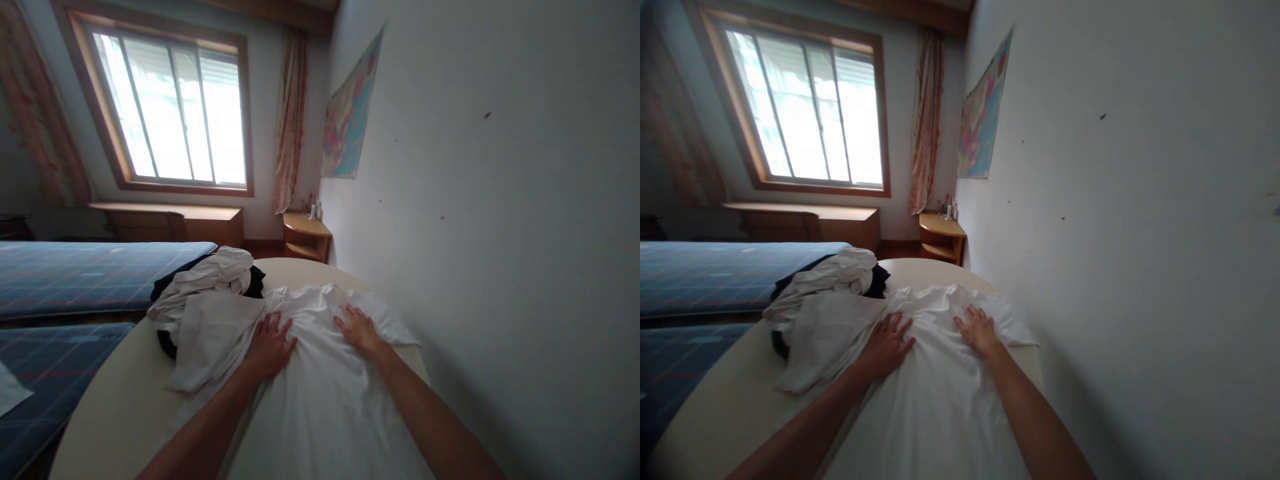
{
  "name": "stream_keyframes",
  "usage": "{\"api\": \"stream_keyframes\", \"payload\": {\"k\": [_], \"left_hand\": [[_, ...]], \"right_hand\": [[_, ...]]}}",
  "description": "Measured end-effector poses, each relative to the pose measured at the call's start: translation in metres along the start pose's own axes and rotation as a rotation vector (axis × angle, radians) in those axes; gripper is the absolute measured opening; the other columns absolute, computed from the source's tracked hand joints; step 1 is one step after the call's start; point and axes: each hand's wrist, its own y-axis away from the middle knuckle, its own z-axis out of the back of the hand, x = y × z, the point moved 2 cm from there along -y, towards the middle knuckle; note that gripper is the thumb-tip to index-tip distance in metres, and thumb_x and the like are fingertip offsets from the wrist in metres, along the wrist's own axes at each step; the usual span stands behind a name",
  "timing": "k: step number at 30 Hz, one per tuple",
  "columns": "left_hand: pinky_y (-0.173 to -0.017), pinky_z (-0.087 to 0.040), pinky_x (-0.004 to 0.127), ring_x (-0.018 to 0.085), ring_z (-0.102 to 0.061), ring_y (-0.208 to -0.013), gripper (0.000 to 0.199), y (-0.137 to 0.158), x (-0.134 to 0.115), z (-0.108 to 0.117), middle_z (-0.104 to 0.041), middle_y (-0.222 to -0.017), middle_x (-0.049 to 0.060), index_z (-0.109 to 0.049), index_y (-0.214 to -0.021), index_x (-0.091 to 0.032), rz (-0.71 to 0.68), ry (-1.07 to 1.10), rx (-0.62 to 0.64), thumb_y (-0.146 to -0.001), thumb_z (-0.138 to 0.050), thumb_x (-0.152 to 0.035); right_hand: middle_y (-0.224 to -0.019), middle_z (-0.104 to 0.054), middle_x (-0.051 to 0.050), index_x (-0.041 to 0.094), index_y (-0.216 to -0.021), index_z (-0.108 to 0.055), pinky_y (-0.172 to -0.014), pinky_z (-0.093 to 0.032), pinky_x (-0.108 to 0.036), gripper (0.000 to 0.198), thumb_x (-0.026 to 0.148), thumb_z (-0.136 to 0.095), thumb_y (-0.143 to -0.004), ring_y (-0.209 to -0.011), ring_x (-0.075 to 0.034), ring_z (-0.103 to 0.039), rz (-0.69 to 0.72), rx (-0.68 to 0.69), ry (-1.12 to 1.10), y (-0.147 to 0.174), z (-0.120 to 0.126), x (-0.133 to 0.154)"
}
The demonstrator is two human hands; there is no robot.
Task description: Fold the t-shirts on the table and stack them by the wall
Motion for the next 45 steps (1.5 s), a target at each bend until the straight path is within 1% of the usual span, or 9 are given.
{"api": "stream_keyframes", "payload": {"k": [3, 8, 14, 19, 24, 32, 39, 42, 45], "left_hand": [[-0.117, -0.025, 0.049, 0.035, -0.030, -0.146, 0.056, 0.000, 0.003, 0.001, -0.036, -0.159, 0.011, -0.044, -0.149, -0.027, -0.010, -0.011, -0.003, -0.098, -0.042, -0.050], [-0.111, -0.030, 0.054, 0.037, -0.042, -0.137, 0.052, 0.003, -0.004, 0.013, -0.046, -0.151, 0.015, -0.054, -0.141, -0.023, 0.015, -0.064, -0.034, -0.098, -0.044, -0.050], [-0.105, -0.034, 0.057, 0.038, -0.052, -0.123, 0.048, 0.009, -0.017, 0.023, -0.058, -0.135, 0.020, -0.068, -0.120, -0.016, 0.079, -0.120, -0.141, -0.099, -0.040, -0.049], [-0.110, -0.028, 0.057, 0.040, -0.046, -0.130, 0.050, 0.009, -0.013, 0.009, -0.053, -0.142, 0.020, -0.062, -0.132, -0.016, 0.048, -0.116, -0.190, -0.096, -0.047, -0.048], [-0.112, -0.026, 0.057, 0.039, -0.044, -0.132, 0.049, 0.008, -0.009, 0.000, -0.053, -0.143, 0.019, -0.060, -0.135, -0.017, 0.013, -0.100, -0.227, -0.097, -0.048, -0.045], [-0.114, -0.028, 0.053, 0.033, -0.045, -0.133, 0.043, 0.006, -0.010, 0.002, -0.055, -0.142, 0.015, -0.060, -0.132, -0.018, -0.061, 0.029, -0.271, -0.097, -0.048, -0.040], [-0.112, -0.035, 0.046, 0.028, -0.048, -0.133, 0.042, 0.002, -0.011, -0.003, -0.057, -0.141, 0.012, -0.059, -0.134, -0.020, -0.163, 0.109, -0.210, -0.100, -0.045, -0.040], [-0.111, -0.036, 0.046, 0.029, -0.047, -0.134, 0.043, 0.002, -0.010, -0.003, -0.055, -0.143, 0.012, -0.058, -0.135, -0.020, -0.163, 0.099, -0.185, -0.101, -0.044, -0.041], [-0.112, -0.035, 0.045, 0.028, -0.046, -0.135, 0.043, 0.003, -0.010, -0.003, -0.055, -0.143, 0.011, -0.057, -0.136, -0.020, -0.165, 0.097, -0.183, -0.101, -0.043, -0.040]], "right_hand": [[-0.165, -0.020, -0.004, 0.027, -0.155, -0.032, -0.117, -0.011, -0.060, 0.065, 0.058, -0.030, -0.098, -0.151, -0.033, -0.013, -0.033, 0.013, 0.009, 0.012, -0.015, 0.000], [-0.164, -0.025, -0.005, 0.027, -0.154, -0.036, -0.118, -0.009, -0.060, 0.066, 0.060, -0.035, -0.096, -0.151, -0.034, -0.014, 0.000, -0.037, 0.013, 0.024, -0.020, 0.001], [-0.150, -0.048, -0.009, 0.021, -0.145, -0.050, -0.116, -0.028, -0.042, 0.059, 0.051, -0.049, -0.094, -0.139, -0.028, -0.041, 0.142, -0.096, -0.090, 0.012, -0.007, 0.007], [-0.150, -0.044, -0.020, 0.017, -0.145, -0.050, -0.111, -0.031, -0.046, 0.052, 0.041, -0.040, -0.100, -0.138, -0.031, -0.041, -0.259, -0.354, -0.015, 0.001, 0.000, -0.020], [-0.150, -0.041, -0.024, 0.022, -0.146, -0.050, -0.108, -0.027, -0.058, 0.060, 0.055, -0.037, -0.098, -0.138, -0.040, -0.037, -0.506, -0.313, 0.062, 0.007, -0.008, -0.045], [-0.148, -0.046, -0.021, 0.010, -0.138, -0.055, -0.108, -0.032, -0.057, 0.052, 0.038, -0.038, -0.097, -0.137, -0.037, -0.038, -0.427, -0.308, 0.041, 0.004, -0.007, -0.046], [-0.155, -0.040, -0.014, 0.010, -0.147, -0.044, -0.111, -0.034, -0.045, 0.054, 0.022, -0.039, -0.094, -0.137, -0.029, -0.041, -0.137, -0.679, 0.012, 0.009, 0.012, -0.024], [-0.141, -0.058, -0.011, 0.014, -0.136, -0.057, -0.106, -0.040, -0.035, 0.046, 0.021, -0.040, -0.094, -0.124, -0.024, -0.054, 0.073, -0.619, -0.056, 0.013, 0.020, -0.006], [-0.116, -0.072, -0.006, 0.023, -0.128, -0.063, -0.094, -0.046, -0.030, 0.039, 0.024, -0.038, -0.098, -0.103, -0.021, -0.065, 0.097, -0.467, -0.143, 0.016, 0.020, 0.000]]}}
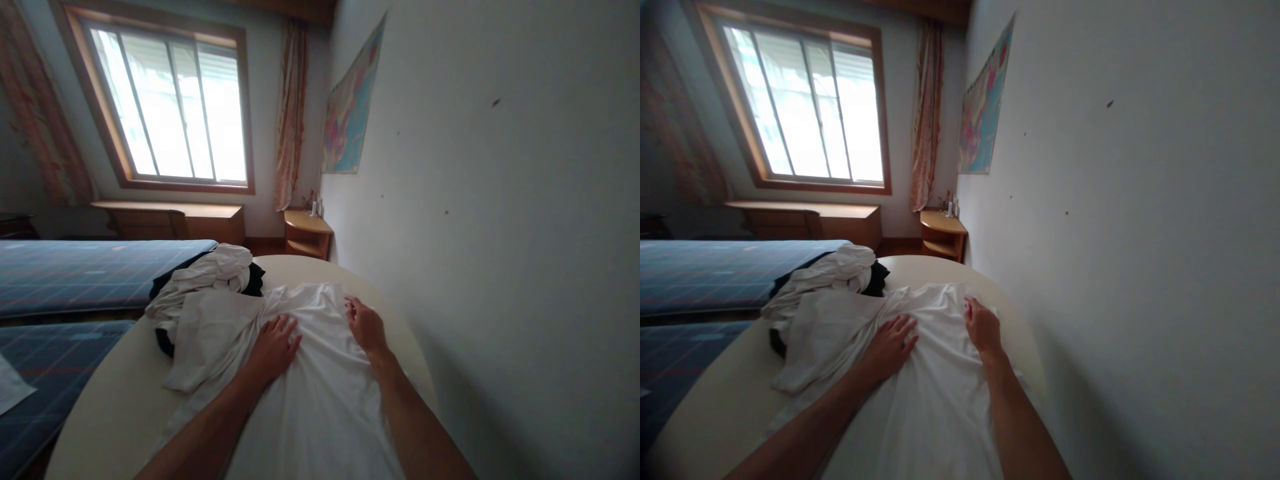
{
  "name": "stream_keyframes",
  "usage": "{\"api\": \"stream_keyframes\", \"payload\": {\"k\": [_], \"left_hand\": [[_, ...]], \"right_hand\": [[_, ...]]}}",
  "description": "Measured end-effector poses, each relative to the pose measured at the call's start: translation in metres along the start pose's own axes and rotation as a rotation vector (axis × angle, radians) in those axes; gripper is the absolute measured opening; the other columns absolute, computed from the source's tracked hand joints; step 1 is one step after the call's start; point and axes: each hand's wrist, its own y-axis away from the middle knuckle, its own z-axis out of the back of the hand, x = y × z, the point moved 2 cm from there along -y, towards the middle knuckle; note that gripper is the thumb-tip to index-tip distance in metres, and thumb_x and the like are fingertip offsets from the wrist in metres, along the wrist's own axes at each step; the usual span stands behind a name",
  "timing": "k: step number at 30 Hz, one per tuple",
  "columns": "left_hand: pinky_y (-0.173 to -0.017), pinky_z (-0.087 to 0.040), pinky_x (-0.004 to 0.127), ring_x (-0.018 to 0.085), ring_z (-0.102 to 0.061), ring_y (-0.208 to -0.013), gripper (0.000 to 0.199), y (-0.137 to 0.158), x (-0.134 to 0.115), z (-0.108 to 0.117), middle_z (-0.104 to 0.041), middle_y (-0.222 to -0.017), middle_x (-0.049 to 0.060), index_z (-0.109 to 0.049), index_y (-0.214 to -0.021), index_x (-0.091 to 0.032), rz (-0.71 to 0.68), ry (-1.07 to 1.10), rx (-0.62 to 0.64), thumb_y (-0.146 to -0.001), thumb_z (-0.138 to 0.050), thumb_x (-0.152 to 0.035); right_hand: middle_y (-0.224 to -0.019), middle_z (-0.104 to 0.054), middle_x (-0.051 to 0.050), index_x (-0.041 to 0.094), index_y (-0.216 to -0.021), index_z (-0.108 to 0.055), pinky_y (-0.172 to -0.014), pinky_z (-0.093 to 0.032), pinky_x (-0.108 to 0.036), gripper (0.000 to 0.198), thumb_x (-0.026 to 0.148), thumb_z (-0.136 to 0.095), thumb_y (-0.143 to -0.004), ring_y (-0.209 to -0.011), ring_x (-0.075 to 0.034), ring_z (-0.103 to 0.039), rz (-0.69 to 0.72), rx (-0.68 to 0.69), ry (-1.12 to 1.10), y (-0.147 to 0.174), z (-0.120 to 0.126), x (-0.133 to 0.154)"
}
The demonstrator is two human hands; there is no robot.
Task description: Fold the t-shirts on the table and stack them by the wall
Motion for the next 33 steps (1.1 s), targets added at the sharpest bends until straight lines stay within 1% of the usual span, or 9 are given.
{"api": "stream_keyframes", "payload": {"k": [2, 5, 8, 13, 19, 24, 30, 31, 33], "left_hand": [[-0.112, -0.035, 0.045, 0.028, -0.046, -0.135, 0.042, 0.000, 0.000, 0.000, -0.055, -0.143, 0.011, -0.057, -0.136, -0.021, 0.001, 0.004, -0.004, -0.101, -0.043, -0.040], [-0.112, -0.035, 0.045, 0.028, -0.046, -0.136, 0.043, 0.000, 0.000, -0.001, -0.055, -0.144, 0.011, -0.057, -0.136, -0.022, 0.005, 0.000, -0.003, -0.101, -0.042, -0.041], [-0.112, -0.035, 0.045, 0.028, -0.045, -0.136, 0.043, 0.000, -0.001, 0.000, -0.054, -0.145, 0.010, -0.057, -0.137, -0.022, 0.006, -0.006, 0.014, -0.101, -0.042, -0.041], [-0.112, -0.036, 0.047, 0.029, -0.044, -0.138, 0.043, 0.000, 0.000, 0.000, -0.052, -0.147, 0.011, -0.057, -0.138, -0.021, 0.003, 0.006, 0.030, -0.101, -0.044, -0.040], [-0.113, -0.036, 0.047, 0.029, -0.043, -0.139, 0.043, 0.000, 0.000, -0.001, -0.052, -0.147, 0.012, -0.056, -0.138, -0.021, 0.006, 0.005, 0.030, -0.101, -0.043, -0.039], [-0.112, -0.036, 0.046, 0.028, -0.044, -0.138, 0.043, 0.000, 0.000, -0.001, -0.052, -0.148, 0.011, -0.056, -0.138, -0.022, 0.002, 0.012, 0.024, -0.101, -0.044, -0.039], [-0.112, -0.035, 0.046, 0.029, -0.043, -0.139, 0.043, 0.001, 0.000, -0.002, -0.051, -0.148, 0.011, -0.055, -0.139, -0.023, 0.010, 0.021, 0.013, -0.101, -0.043, -0.039], [-0.113, -0.036, 0.046, 0.029, -0.043, -0.139, 0.042, 0.001, 0.001, -0.002, -0.051, -0.148, 0.011, -0.056, -0.138, -0.023, 0.011, 0.025, 0.007, -0.101, -0.044, -0.039], [-0.112, -0.036, 0.047, 0.029, -0.043, -0.139, 0.042, 0.001, 0.001, -0.003, -0.051, -0.148, 0.011, -0.056, -0.138, -0.023, 0.009, 0.030, -0.002, -0.101, -0.044, -0.039]], "right_hand": [[-0.114, -0.073, -0.006, 0.023, -0.126, -0.063, -0.093, -0.046, -0.029, 0.039, 0.024, -0.035, -0.099, -0.102, -0.020, -0.065, -0.041, 0.023, -0.005, 0.000, -0.001, -0.005], [-0.128, -0.066, -0.009, 0.018, -0.129, -0.061, -0.102, -0.040, -0.031, 0.039, 0.023, -0.039, -0.097, -0.116, -0.022, -0.058, -0.091, -0.023, 0.087, 0.000, -0.005, -0.019], [-0.137, -0.059, -0.015, 0.012, -0.138, -0.054, -0.106, -0.036, -0.036, 0.050, 0.034, -0.051, -0.094, -0.125, -0.028, -0.051, -0.189, 0.001, 0.204, 0.002, -0.012, -0.032], [-0.126, -0.065, -0.017, 0.012, -0.136, -0.058, -0.106, -0.033, -0.038, 0.053, 0.041, -0.055, -0.091, -0.123, -0.029, -0.052, -0.212, 0.067, 0.260, 0.004, -0.022, -0.036], [-0.110, -0.070, -0.011, 0.018, -0.107, -0.070, -0.101, -0.035, -0.032, 0.025, 0.031, -0.056, -0.090, -0.108, -0.023, -0.058, -0.139, 0.014, 0.180, -0.003, -0.016, -0.029], [-0.102, -0.073, -0.008, 0.018, -0.102, -0.066, -0.094, -0.040, -0.031, 0.022, 0.033, -0.054, -0.092, -0.096, -0.022, -0.064, -0.035, -0.063, 0.016, 0.002, 0.005, -0.006], [-0.078, -0.073, 0.000, 0.025, -0.095, -0.071, -0.072, -0.046, -0.026, 0.030, 0.048, -0.051, -0.093, -0.071, -0.017, -0.066, 0.189, 0.265, -0.205, 0.020, 0.013, 0.026], [-0.079, -0.073, 0.000, 0.025, -0.097, -0.071, -0.073, -0.047, -0.026, 0.031, 0.049, -0.051, -0.093, -0.071, -0.016, -0.066, 0.214, 0.285, -0.210, 0.021, 0.012, 0.029], [-0.092, -0.075, -0.004, 0.023, -0.105, -0.071, -0.083, -0.048, -0.029, 0.034, 0.049, -0.053, -0.093, -0.084, -0.019, -0.068, 0.267, 0.261, -0.191, 0.022, 0.008, 0.031]]}}
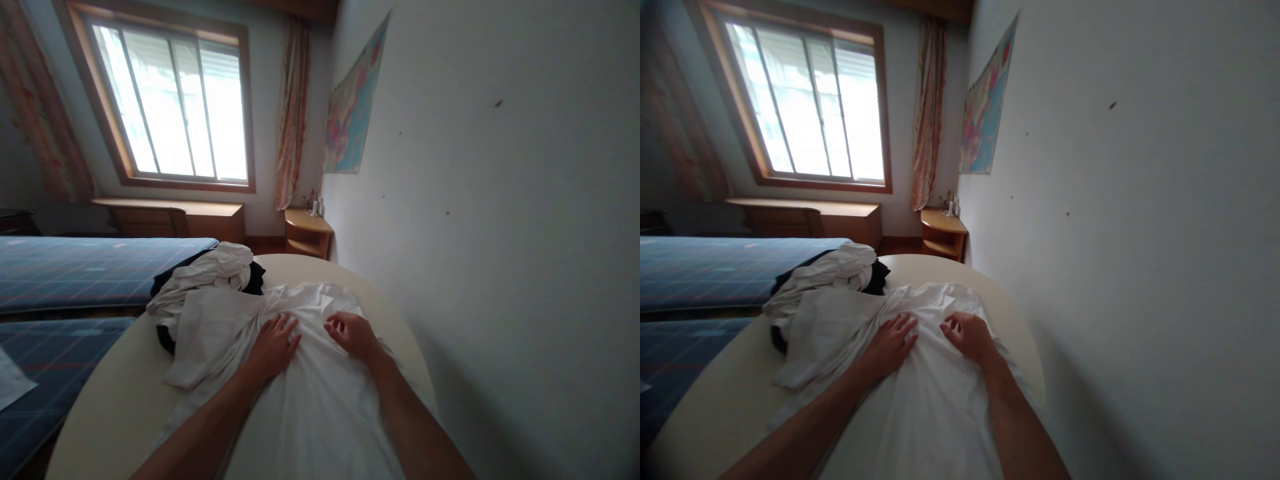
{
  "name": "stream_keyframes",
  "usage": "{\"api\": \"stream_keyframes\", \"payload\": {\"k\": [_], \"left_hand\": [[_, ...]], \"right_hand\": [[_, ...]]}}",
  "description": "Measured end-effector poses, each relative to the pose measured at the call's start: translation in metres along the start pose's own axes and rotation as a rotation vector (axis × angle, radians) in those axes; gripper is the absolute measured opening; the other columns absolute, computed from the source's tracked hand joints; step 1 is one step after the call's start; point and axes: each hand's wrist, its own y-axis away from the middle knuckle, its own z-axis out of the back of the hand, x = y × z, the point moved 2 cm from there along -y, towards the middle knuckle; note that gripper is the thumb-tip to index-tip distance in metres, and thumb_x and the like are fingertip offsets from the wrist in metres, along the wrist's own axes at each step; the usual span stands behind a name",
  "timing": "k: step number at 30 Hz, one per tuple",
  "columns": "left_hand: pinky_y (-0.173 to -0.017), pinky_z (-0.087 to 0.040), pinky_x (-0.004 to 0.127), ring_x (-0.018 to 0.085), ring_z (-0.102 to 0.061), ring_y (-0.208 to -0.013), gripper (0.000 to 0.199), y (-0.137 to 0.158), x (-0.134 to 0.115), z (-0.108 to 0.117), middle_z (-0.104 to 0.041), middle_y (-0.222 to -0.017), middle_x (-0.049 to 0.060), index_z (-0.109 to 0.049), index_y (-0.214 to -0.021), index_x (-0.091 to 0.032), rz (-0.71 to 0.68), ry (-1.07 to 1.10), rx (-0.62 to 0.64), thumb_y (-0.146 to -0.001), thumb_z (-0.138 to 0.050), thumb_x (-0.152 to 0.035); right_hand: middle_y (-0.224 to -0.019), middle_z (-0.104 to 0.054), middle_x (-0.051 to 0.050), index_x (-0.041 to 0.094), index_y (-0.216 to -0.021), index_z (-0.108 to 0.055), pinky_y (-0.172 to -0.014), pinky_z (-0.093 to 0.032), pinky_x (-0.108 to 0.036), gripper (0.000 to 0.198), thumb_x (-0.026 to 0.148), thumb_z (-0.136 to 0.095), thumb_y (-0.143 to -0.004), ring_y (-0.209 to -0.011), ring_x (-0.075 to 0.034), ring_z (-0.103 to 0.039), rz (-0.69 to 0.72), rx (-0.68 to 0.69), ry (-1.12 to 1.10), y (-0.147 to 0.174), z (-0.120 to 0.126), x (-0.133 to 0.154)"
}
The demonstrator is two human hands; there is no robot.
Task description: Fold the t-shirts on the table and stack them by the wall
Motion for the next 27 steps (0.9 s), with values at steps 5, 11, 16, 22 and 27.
{"api": "stream_keyframes", "payload": {"k": [5, 11, 16, 22, 27], "left_hand": [[-0.112, -0.036, 0.047, 0.029, -0.043, -0.139, 0.043, 0.000, 0.000, 0.000, -0.051, -0.147, 0.012, -0.056, -0.138, -0.021, -0.012, -0.009, 0.014, -0.101, -0.044, -0.039], [-0.113, -0.036, 0.046, 0.028, -0.043, -0.139, 0.042, -0.001, -0.001, 0.000, -0.052, -0.147, 0.010, -0.056, -0.138, -0.022, -0.009, -0.012, 0.009, -0.101, -0.044, -0.039], [-0.112, -0.036, 0.046, 0.029, -0.043, -0.139, 0.043, -0.001, 0.001, -0.001, -0.051, -0.148, 0.011, -0.055, -0.139, -0.022, -0.011, -0.006, 0.013, -0.101, -0.043, -0.040], [-0.112, -0.035, 0.045, 0.029, -0.043, -0.139, 0.043, 0.000, 0.001, 0.000, -0.051, -0.148, 0.010, -0.055, -0.139, -0.023, -0.016, -0.016, 0.012, -0.102, -0.042, -0.041], [-0.112, -0.036, 0.045, 0.029, -0.044, -0.138, 0.043, -0.001, 0.000, 0.000, -0.053, -0.146, 0.010, -0.056, -0.138, -0.023, -0.012, -0.024, 0.012, -0.101, -0.043, -0.039]], "right_hand": [[-0.138, -0.059, -0.016, 0.014, -0.138, -0.054, -0.112, -0.034, -0.040, 0.066, 0.056, -0.060, -0.088, -0.129, -0.029, -0.052, -0.068, -0.058, 0.119, -0.005, -0.017, -0.002], [-0.133, -0.063, -0.010, 0.024, -0.147, -0.047, -0.113, -0.034, -0.040, 0.057, 0.036, -0.057, -0.092, -0.131, -0.025, -0.051, -0.078, -0.015, 0.100, -0.013, -0.033, 0.003], [-0.142, -0.057, -0.011, 0.017, -0.145, -0.049, -0.114, -0.035, -0.038, 0.054, 0.014, -0.039, -0.092, -0.133, -0.019, -0.051, -0.016, -0.134, 0.026, -0.020, -0.033, 0.002], [-0.136, -0.062, -0.008, 0.021, -0.150, -0.041, -0.109, -0.041, -0.036, 0.062, 0.020, -0.050, -0.089, -0.124, -0.020, -0.057, 0.058, -0.060, -0.010, -0.011, -0.025, 0.005], [-0.131, -0.064, -0.011, 0.018, -0.130, -0.061, -0.109, -0.038, -0.037, 0.045, 0.032, -0.059, -0.087, -0.123, -0.024, -0.056, -0.007, 0.024, 0.062, -0.005, -0.028, 0.006]]}}
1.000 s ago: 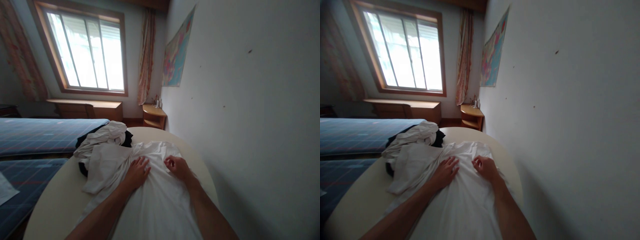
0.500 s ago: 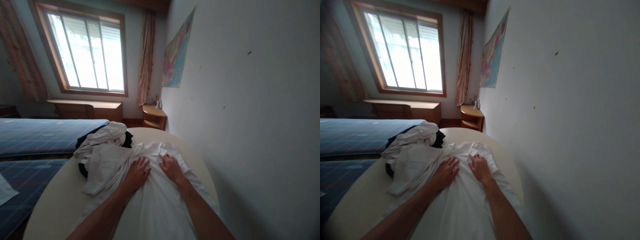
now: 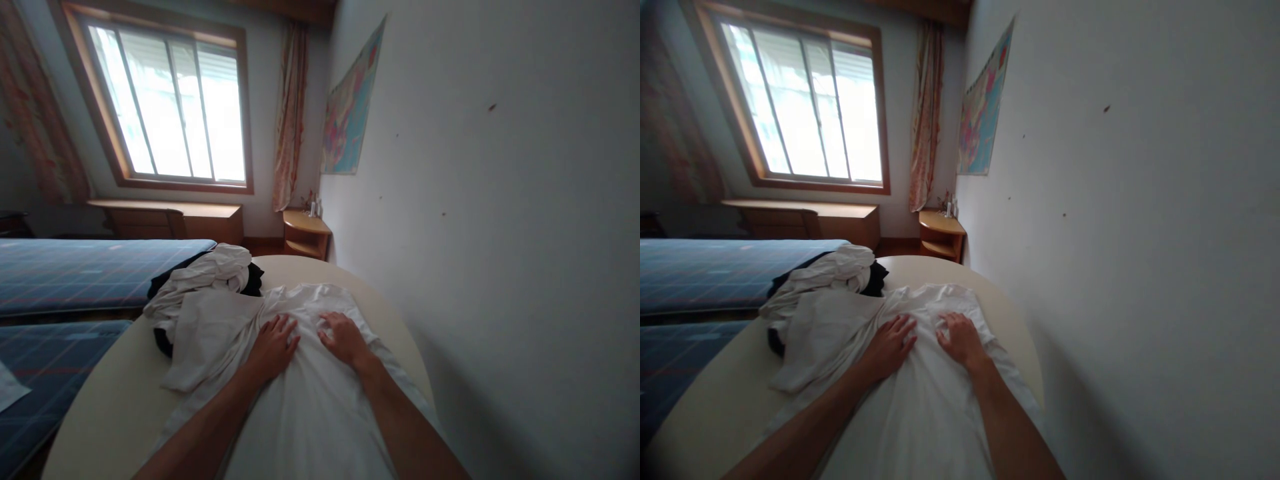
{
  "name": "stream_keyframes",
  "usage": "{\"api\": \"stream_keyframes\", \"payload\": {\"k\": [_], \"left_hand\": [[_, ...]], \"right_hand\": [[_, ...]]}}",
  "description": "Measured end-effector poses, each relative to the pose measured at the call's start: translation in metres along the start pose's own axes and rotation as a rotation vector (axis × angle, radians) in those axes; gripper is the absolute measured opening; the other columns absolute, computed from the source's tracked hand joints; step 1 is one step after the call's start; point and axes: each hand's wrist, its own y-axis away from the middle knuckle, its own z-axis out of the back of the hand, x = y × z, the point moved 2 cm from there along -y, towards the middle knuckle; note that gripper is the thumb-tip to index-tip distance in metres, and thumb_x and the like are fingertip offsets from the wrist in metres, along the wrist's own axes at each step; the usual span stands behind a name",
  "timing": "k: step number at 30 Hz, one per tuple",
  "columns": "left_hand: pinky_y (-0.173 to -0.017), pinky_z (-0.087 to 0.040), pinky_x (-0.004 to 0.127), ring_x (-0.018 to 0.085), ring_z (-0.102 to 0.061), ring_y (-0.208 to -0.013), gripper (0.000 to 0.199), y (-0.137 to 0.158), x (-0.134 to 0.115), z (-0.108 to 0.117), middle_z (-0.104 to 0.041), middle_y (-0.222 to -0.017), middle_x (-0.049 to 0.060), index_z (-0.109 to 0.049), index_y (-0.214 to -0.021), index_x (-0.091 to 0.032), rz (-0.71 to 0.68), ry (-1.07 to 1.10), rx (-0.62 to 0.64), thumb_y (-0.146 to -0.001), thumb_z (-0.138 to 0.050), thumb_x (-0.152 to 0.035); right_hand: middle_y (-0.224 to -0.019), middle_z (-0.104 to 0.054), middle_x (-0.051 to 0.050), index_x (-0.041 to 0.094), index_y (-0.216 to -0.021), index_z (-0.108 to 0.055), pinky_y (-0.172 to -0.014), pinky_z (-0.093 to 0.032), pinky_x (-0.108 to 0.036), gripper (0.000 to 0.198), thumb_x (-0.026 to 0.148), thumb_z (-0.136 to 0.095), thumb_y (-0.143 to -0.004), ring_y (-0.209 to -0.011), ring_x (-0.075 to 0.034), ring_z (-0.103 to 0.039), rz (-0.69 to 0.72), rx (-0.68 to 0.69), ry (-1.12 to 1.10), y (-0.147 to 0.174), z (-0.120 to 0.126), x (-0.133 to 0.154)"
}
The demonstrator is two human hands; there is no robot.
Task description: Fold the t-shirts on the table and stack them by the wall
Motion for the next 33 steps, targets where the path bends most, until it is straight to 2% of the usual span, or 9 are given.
{"api": "stream_keyframes", "payload": {"k": [3, 6, 10, 13, 16, 21, 25, 29, 33], "left_hand": [[-0.112, -0.036, 0.045, 0.029, -0.044, -0.138, 0.043, 0.000, 0.000, 0.000, -0.052, -0.147, 0.010, -0.056, -0.138, -0.022, -0.005, 0.000, 0.009, -0.101, -0.043, -0.038], [-0.113, -0.035, 0.046, 0.030, -0.043, -0.139, 0.043, -0.001, 0.000, 0.001, -0.051, -0.148, 0.011, -0.056, -0.138, -0.021, -0.001, 0.005, 0.024, -0.101, -0.043, -0.038], [-0.113, -0.035, 0.047, 0.030, -0.042, -0.140, 0.044, -0.002, 0.000, 0.001, -0.051, -0.148, 0.012, -0.056, -0.139, -0.021, 0.002, 0.015, 0.041, -0.101, -0.044, -0.038], [-0.114, -0.034, 0.047, 0.030, -0.041, -0.141, 0.044, -0.002, 0.000, 0.000, -0.049, -0.149, 0.012, -0.055, -0.139, -0.021, -0.006, 0.034, 0.047, -0.101, -0.044, -0.039], [-0.115, -0.033, 0.049, 0.030, -0.040, -0.141, 0.044, -0.002, 0.001, -0.002, -0.048, -0.151, 0.011, -0.054, -0.140, -0.023, 0.003, 0.058, 0.043, -0.100, -0.045, -0.040], [-0.115, -0.034, 0.050, 0.030, -0.041, -0.141, 0.043, -0.003, 0.002, -0.004, -0.049, -0.150, 0.010, -0.054, -0.139, -0.023, -0.014, 0.083, 0.034, -0.101, -0.043, -0.038], [-0.114, -0.036, 0.047, 0.028, -0.045, -0.138, 0.042, -0.005, 0.001, -0.004, -0.054, -0.146, 0.010, -0.056, -0.138, -0.020, -0.053, 0.097, 0.002, -0.101, -0.042, -0.036], [-0.115, -0.036, 0.046, 0.027, -0.048, -0.136, 0.042, -0.006, 0.000, -0.005, -0.056, -0.143, 0.010, -0.056, -0.138, -0.020, -0.091, 0.104, -0.009, -0.102, -0.042, -0.036], [-0.116, -0.034, 0.048, 0.028, -0.045, -0.138, 0.043, -0.005, 0.000, -0.006, -0.054, -0.146, 0.009, -0.054, -0.140, -0.023, -0.098, 0.099, 0.012, -0.102, -0.041, -0.039]], "right_hand": [[-0.129, -0.065, -0.011, 0.017, -0.126, -0.062, -0.109, -0.038, -0.034, 0.043, 0.034, -0.059, -0.087, -0.124, -0.023, -0.056, -0.001, 0.009, -0.028, -0.001, 0.003, -0.004], [-0.123, -0.069, -0.009, 0.017, -0.122, -0.063, -0.101, -0.043, -0.028, 0.036, 0.021, -0.044, -0.093, -0.114, -0.019, -0.062, -0.102, 0.046, -0.066, -0.001, 0.016, -0.022], [-0.119, -0.070, -0.010, 0.015, -0.114, -0.067, -0.100, -0.042, -0.027, 0.043, 0.004, -0.041, -0.081, -0.112, -0.018, -0.063, -0.182, 0.128, 0.006, 0.011, 0.049, -0.059], [-0.114, -0.071, -0.011, 0.014, -0.110, -0.069, -0.093, -0.046, -0.027, 0.040, 0.007, -0.052, -0.075, -0.105, -0.021, -0.065, -0.216, 0.251, -0.006, 0.028, 0.071, -0.081], [-0.105, -0.073, -0.009, 0.015, -0.108, -0.070, -0.079, -0.048, -0.025, 0.036, 0.014, -0.058, -0.074, -0.089, -0.019, -0.067, -0.225, 0.333, -0.108, 0.042, 0.080, -0.087], [-0.088, -0.071, -0.005, 0.018, -0.090, -0.066, -0.072, -0.043, -0.024, 0.017, 0.015, -0.055, -0.077, -0.078, -0.016, -0.064, -0.199, 0.194, 0.028, 0.054, 0.081, -0.082], [-0.094, -0.070, -0.006, 0.019, -0.090, -0.061, -0.070, -0.038, -0.025, 0.014, 0.013, -0.052, -0.081, -0.083, -0.017, -0.064, -0.287, 0.046, 0.296, 0.063, 0.080, -0.079], [-0.096, -0.072, -0.008, 0.021, -0.102, -0.061, -0.066, -0.037, -0.026, 0.016, 0.019, -0.050, -0.090, -0.082, -0.020, -0.068, -0.371, 0.136, 0.469, 0.072, 0.078, -0.079], [-0.094, -0.072, -0.010, 0.021, -0.106, -0.063, -0.070, -0.042, -0.029, 0.024, 0.023, -0.040, -0.098, -0.086, -0.023, -0.068, -0.243, 0.148, 0.542, 0.073, 0.084, -0.083]]}}
